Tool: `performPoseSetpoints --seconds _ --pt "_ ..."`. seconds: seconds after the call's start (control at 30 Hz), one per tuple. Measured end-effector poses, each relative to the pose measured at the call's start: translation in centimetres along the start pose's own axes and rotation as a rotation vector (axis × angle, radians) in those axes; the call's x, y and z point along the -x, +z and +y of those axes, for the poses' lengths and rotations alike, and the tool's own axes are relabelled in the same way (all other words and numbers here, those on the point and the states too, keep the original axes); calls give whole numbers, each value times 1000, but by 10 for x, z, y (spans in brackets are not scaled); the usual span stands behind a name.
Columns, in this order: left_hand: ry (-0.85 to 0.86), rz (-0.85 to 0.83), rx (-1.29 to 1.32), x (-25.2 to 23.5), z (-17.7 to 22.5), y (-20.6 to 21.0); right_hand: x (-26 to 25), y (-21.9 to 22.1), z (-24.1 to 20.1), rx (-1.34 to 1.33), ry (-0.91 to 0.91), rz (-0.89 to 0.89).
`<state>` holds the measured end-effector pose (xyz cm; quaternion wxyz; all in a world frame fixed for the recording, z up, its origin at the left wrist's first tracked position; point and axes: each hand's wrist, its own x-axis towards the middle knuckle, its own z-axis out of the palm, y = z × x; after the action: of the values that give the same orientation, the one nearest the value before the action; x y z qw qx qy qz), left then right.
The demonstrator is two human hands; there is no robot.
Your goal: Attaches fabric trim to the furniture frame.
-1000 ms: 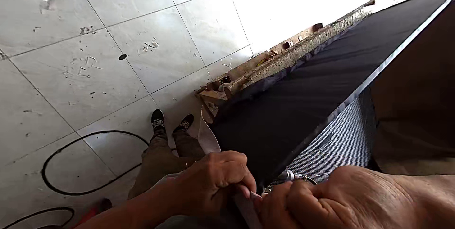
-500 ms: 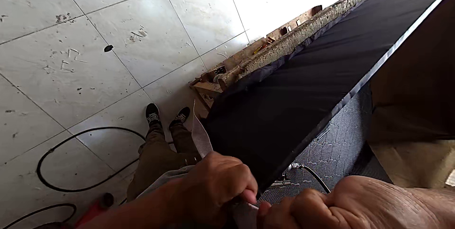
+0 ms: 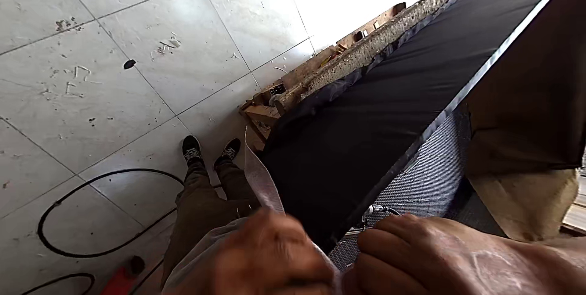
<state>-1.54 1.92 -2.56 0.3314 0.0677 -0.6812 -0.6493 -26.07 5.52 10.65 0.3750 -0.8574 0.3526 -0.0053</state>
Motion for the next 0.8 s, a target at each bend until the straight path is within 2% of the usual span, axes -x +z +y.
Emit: performPoseSetpoints --seconds 0.17,0.33,0.43,0.5,0.63,0.8 --pt "-47 32 22 1 16 11 12 18 -7 -108 70 142" --pt "-37 -166 -29 -12 22 -6 25 44 -37 -303 267 275" --pt "-12 -265 -63 -22 23 -11 35 63 -46 -375 298 336" --pt "-1 -319 -86 -27 23 -14 46 76 -48 -366 306 453" --pt "-17 -410 -110 -36 26 -24 67 106 -41 -340 450 811" --pt "-91 -355 -72 -32 29 -30 33 103 -34 -248 297 828"
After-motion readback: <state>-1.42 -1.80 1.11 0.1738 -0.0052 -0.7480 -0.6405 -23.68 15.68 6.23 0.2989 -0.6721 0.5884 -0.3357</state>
